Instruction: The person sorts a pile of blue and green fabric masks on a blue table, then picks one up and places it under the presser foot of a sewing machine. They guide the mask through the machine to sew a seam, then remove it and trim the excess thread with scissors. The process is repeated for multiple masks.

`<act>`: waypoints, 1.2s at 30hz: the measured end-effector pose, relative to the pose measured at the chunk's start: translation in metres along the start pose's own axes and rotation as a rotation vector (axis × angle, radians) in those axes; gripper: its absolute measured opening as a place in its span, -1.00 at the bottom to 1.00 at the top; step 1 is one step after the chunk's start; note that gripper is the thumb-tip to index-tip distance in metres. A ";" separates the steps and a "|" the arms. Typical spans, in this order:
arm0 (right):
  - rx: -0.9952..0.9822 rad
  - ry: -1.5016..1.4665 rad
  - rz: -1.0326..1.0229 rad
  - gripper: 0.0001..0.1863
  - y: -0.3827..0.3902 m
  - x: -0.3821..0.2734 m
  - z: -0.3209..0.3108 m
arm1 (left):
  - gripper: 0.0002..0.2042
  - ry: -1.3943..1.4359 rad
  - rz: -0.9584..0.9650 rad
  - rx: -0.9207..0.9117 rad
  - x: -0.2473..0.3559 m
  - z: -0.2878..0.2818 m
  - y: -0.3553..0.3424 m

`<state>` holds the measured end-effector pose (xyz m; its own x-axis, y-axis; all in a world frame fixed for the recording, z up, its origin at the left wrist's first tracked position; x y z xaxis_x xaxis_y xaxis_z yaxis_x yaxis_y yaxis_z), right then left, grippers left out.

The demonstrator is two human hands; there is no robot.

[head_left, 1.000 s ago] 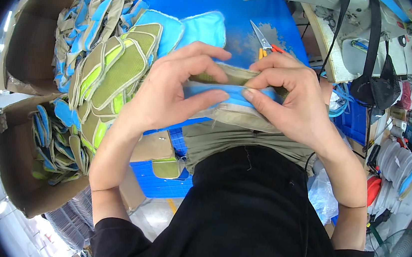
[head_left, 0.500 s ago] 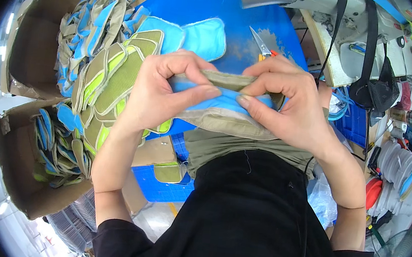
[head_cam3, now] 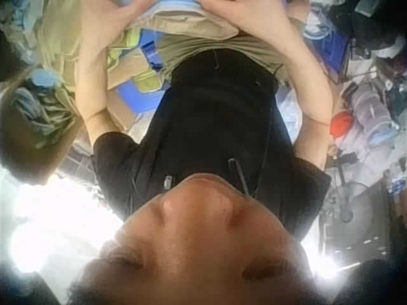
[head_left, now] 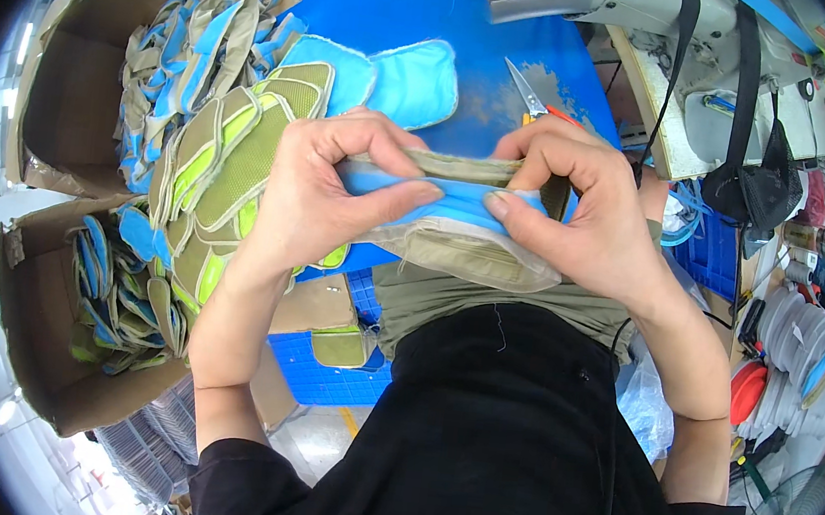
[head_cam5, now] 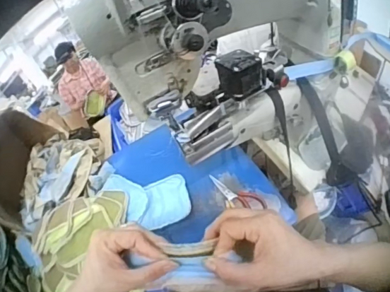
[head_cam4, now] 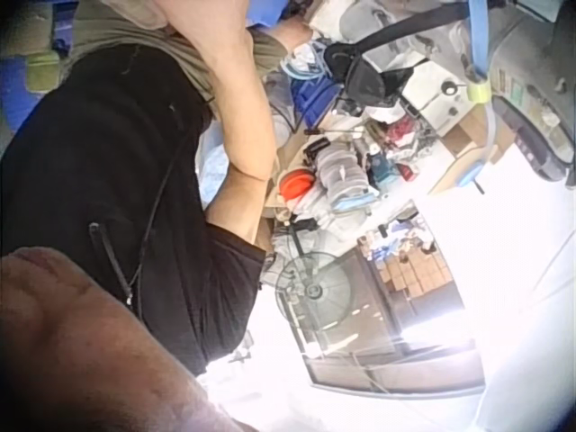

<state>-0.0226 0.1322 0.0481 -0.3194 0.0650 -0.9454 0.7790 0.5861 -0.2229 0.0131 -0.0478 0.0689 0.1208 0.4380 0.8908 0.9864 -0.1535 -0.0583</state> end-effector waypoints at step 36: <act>0.027 0.020 -0.149 -0.72 0.009 -0.012 0.006 | -0.79 -0.244 0.292 0.128 0.033 -0.004 0.022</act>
<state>-0.0092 0.1319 0.0560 -0.4434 -0.0050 -0.8963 0.7359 0.5689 -0.3672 0.0388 -0.0400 0.0991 0.4054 0.5921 0.6965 0.9109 -0.1980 -0.3619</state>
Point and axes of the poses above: each hand's wrist, its own y-axis away from the middle knuckle, its own z-axis out of the palm, x = y × z, the point moved 10 cm from there along -y, towards the middle knuckle, and after that the axes turned 2 degrees about z, right-handed, at the moved point
